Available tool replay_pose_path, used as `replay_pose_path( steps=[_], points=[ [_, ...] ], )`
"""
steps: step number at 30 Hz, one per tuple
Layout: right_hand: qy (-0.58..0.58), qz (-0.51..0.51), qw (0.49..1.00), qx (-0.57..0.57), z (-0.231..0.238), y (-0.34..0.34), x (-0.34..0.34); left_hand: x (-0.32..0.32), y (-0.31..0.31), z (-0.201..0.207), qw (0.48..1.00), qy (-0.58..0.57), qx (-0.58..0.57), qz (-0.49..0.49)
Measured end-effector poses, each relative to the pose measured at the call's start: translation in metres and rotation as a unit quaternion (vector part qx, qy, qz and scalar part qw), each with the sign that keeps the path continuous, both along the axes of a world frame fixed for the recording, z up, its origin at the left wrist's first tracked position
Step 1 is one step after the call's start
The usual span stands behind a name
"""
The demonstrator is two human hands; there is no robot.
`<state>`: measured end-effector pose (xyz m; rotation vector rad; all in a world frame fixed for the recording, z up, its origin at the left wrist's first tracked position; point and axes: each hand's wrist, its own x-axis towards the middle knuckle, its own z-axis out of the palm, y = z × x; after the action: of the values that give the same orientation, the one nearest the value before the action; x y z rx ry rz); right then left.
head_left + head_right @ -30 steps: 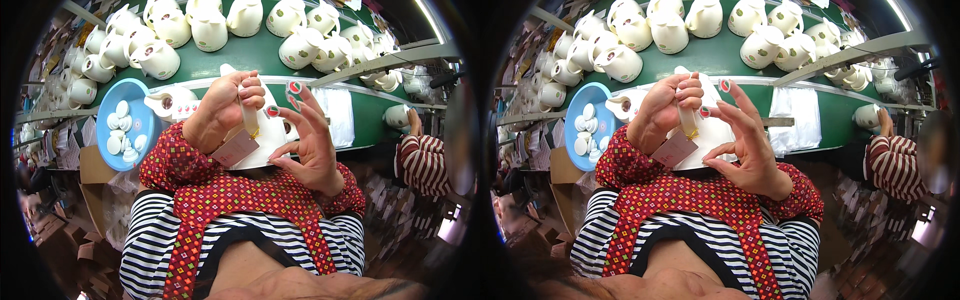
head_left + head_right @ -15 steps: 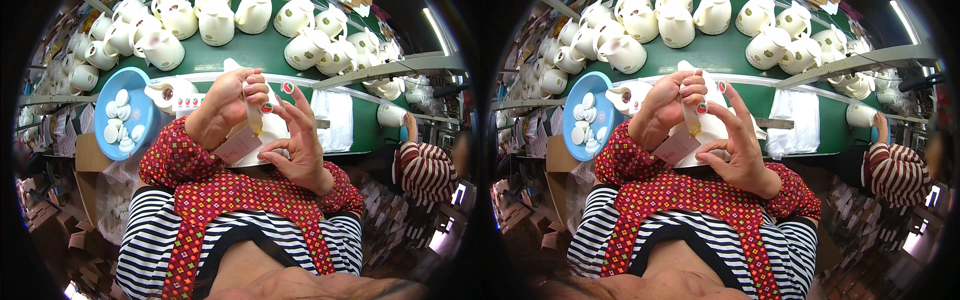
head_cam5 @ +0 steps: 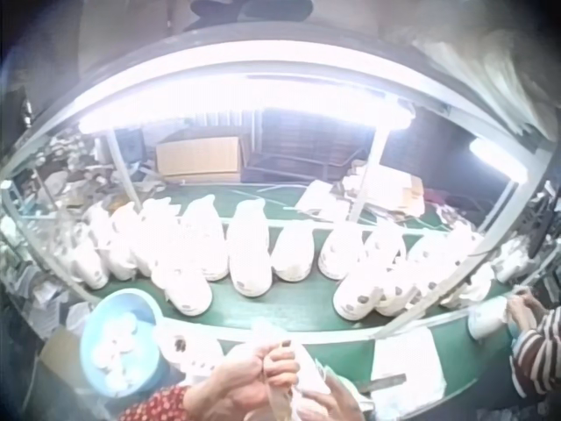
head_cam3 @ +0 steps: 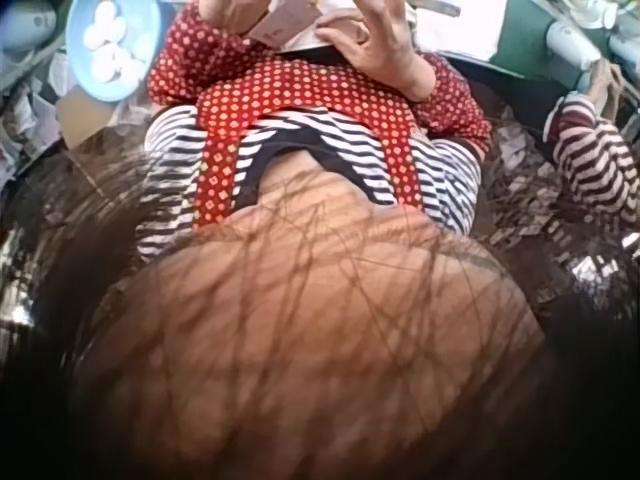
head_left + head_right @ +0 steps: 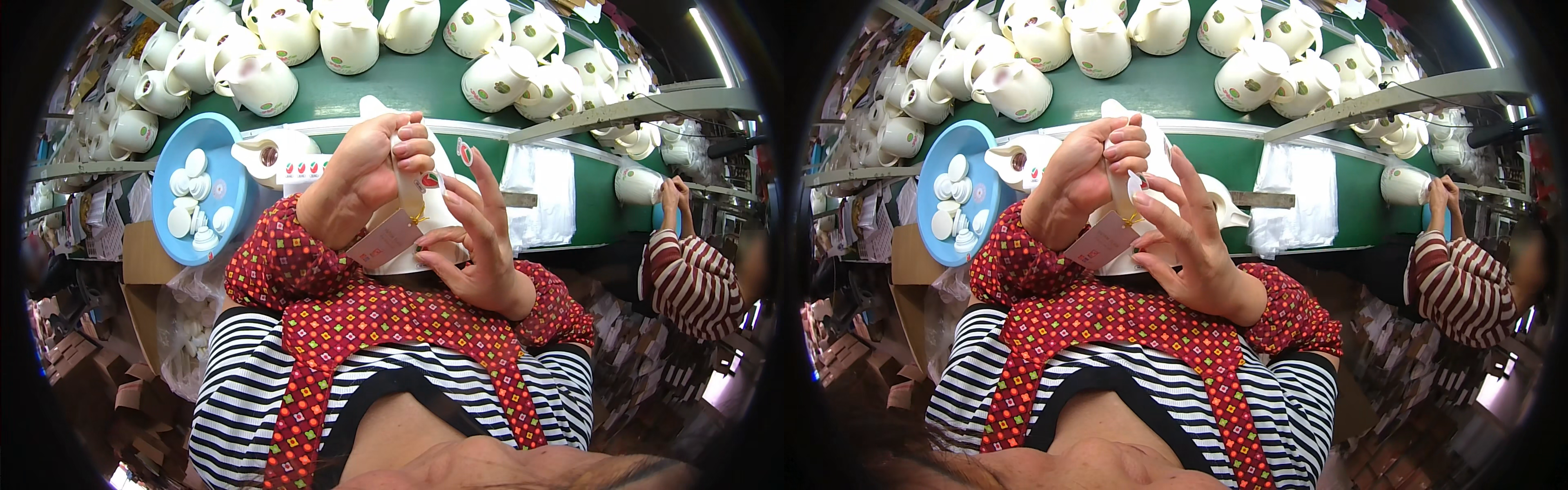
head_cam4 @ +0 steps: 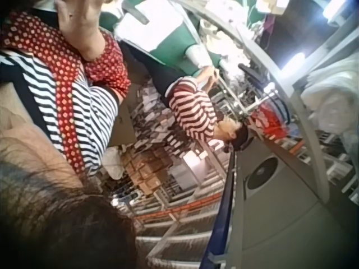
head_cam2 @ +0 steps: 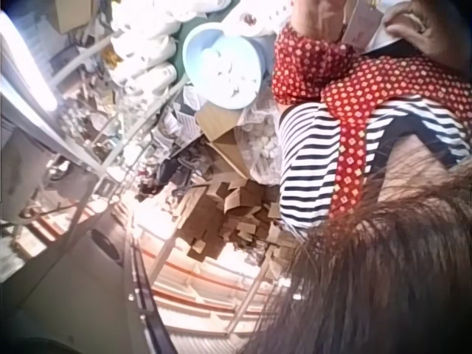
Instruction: The person repeatedly picks white plastic pitchers from a conveyor belt, screws on lids, and applies small stickers to the sides. Finished pitchers are placed back on the belt. The person also handles sticker sheets and a blue basin of lids.
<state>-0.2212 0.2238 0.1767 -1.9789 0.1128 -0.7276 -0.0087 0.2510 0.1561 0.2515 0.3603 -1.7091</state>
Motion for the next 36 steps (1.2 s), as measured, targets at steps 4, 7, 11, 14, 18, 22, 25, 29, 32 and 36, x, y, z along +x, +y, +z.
replay_pose_path(
  steps=[4, 7, 11, 14, 18, 22, 25, 29, 32, 36],
  points=[
    [-0.016, 0.004, 0.998, -0.053, -0.008, -0.001, 0.001, 0.000, 0.002, 0.001, 1.000, -0.010, 0.011, 0.013],
    [0.010, -0.017, 0.995, -0.102, -0.001, 0.000, 0.000, 0.000, 0.003, 0.001, 1.000, -0.013, 0.011, 0.009],
    [0.033, -0.068, 0.984, -0.160, -0.001, -0.002, -0.003, 0.002, 0.005, -0.003, 1.000, -0.011, -0.007, 0.008],
    [0.053, -0.104, 0.985, -0.130, -0.004, -0.004, -0.002, 0.001, 0.009, 0.001, 1.000, -0.022, 0.001, 0.005],
    [0.118, -0.171, 0.972, -0.107, -0.009, -0.016, 0.010, -0.006, 0.007, 0.003, 0.998, -0.065, 0.003, 0.005],
    [0.152, -0.108, 0.978, -0.092, -0.005, -0.020, 0.003, -0.002, -0.004, 0.010, 0.995, -0.099, -0.007, 0.005],
    [0.148, -0.133, 0.974, -0.105, -0.011, -0.030, -0.011, 0.012, -0.024, 0.031, 0.988, -0.149, -0.034, 0.029],
    [0.141, -0.223, 0.963, -0.062, -0.014, -0.054, -0.043, 0.034, -0.071, 0.037, 0.938, -0.320, -0.132, -0.001],
    [0.132, -0.268, 0.954, -0.006, -0.022, -0.057, -0.047, 0.031, -0.120, 0.018, 0.881, -0.468, -0.073, 0.006],
    [0.154, -0.286, 0.944, 0.051, -0.033, -0.056, -0.056, 0.032, -0.191, -0.079, 0.794, -0.608, -0.001, -0.013]
  ],
)
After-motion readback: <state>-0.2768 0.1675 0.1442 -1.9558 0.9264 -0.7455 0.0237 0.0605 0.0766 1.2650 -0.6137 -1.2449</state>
